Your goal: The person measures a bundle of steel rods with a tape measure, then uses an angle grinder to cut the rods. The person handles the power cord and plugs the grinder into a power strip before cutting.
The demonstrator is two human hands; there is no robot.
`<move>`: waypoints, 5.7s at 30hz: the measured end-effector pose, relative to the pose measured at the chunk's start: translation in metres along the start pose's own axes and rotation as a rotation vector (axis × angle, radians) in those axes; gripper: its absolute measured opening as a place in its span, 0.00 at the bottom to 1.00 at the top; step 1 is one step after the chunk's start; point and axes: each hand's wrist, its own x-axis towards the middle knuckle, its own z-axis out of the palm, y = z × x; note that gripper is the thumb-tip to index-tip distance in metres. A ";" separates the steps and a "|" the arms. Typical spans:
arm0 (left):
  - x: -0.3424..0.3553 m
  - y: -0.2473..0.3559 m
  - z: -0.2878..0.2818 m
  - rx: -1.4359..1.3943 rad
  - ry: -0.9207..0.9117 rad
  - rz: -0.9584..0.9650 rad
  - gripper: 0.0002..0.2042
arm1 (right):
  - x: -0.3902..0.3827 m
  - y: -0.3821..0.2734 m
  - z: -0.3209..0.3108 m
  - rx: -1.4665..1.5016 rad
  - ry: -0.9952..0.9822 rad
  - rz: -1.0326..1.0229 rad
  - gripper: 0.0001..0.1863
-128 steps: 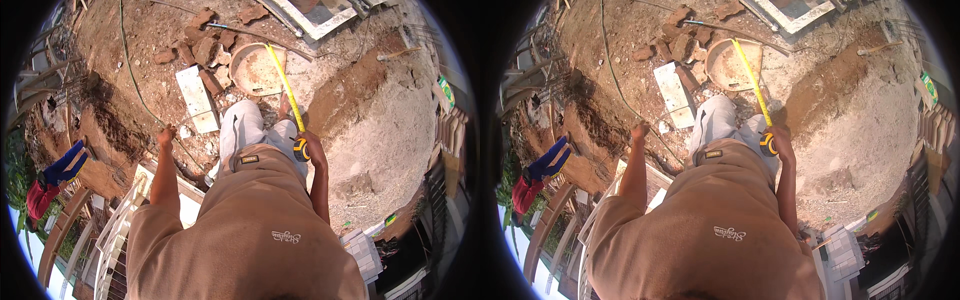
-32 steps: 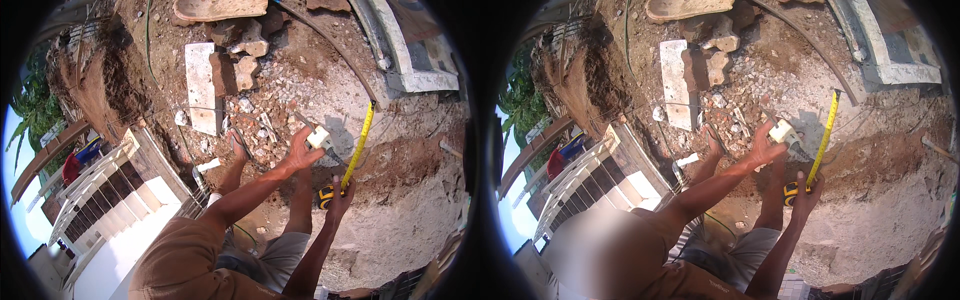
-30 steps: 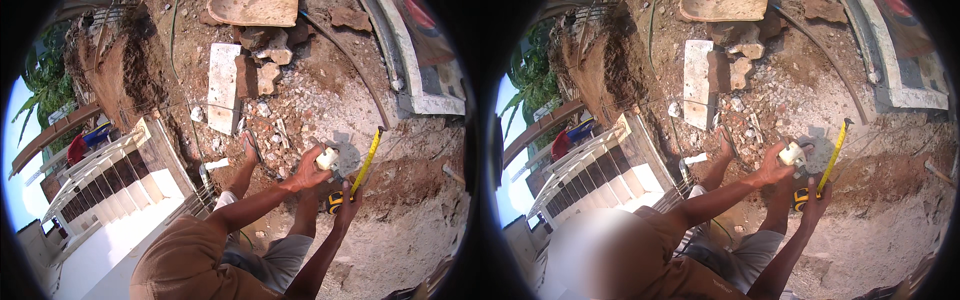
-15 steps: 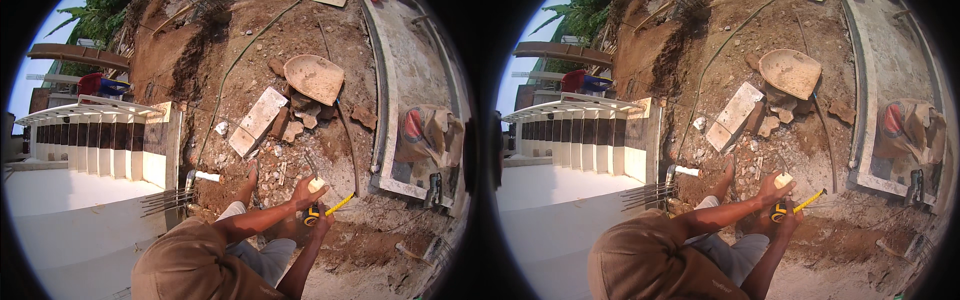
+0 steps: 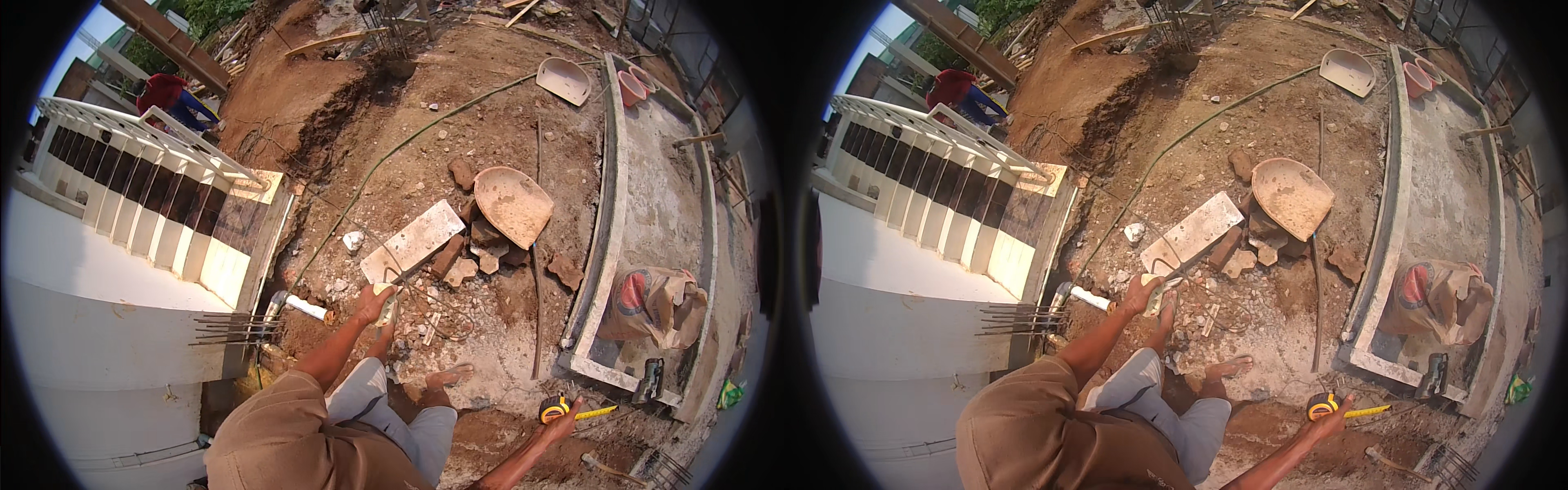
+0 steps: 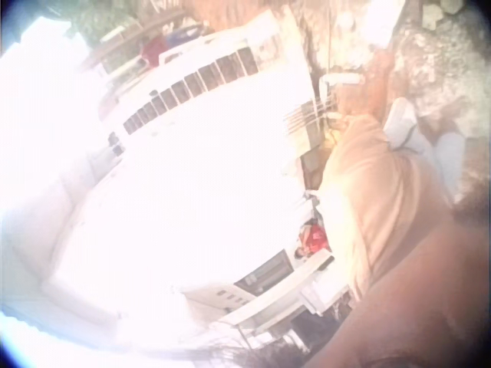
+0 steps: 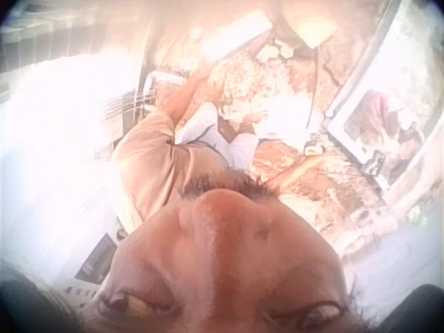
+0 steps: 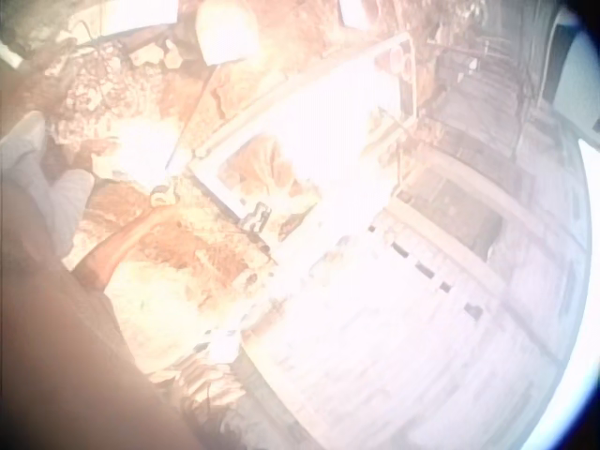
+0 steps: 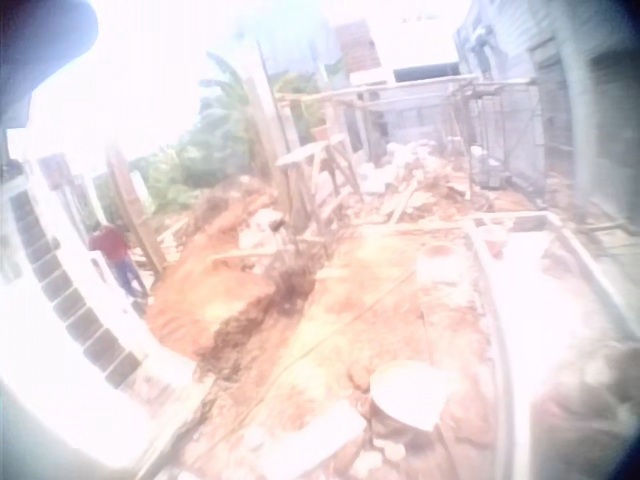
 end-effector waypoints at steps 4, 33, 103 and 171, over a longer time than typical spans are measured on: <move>-0.023 0.053 -0.084 0.100 -0.194 0.031 0.26 | -0.017 -0.031 0.012 -0.210 -0.242 0.016 0.30; -0.202 0.220 -0.882 -0.787 0.574 1.675 0.51 | -0.614 -0.084 0.622 -0.309 -0.719 -1.225 0.17; 1.094 0.930 -2.191 -0.619 1.342 1.388 0.06 | -1.904 -0.039 2.230 -1.474 -1.910 -1.061 0.26; 3.383 1.934 -2.886 -0.471 0.673 0.437 0.15 | -2.453 -0.556 4.350 -0.306 -0.902 -0.162 0.22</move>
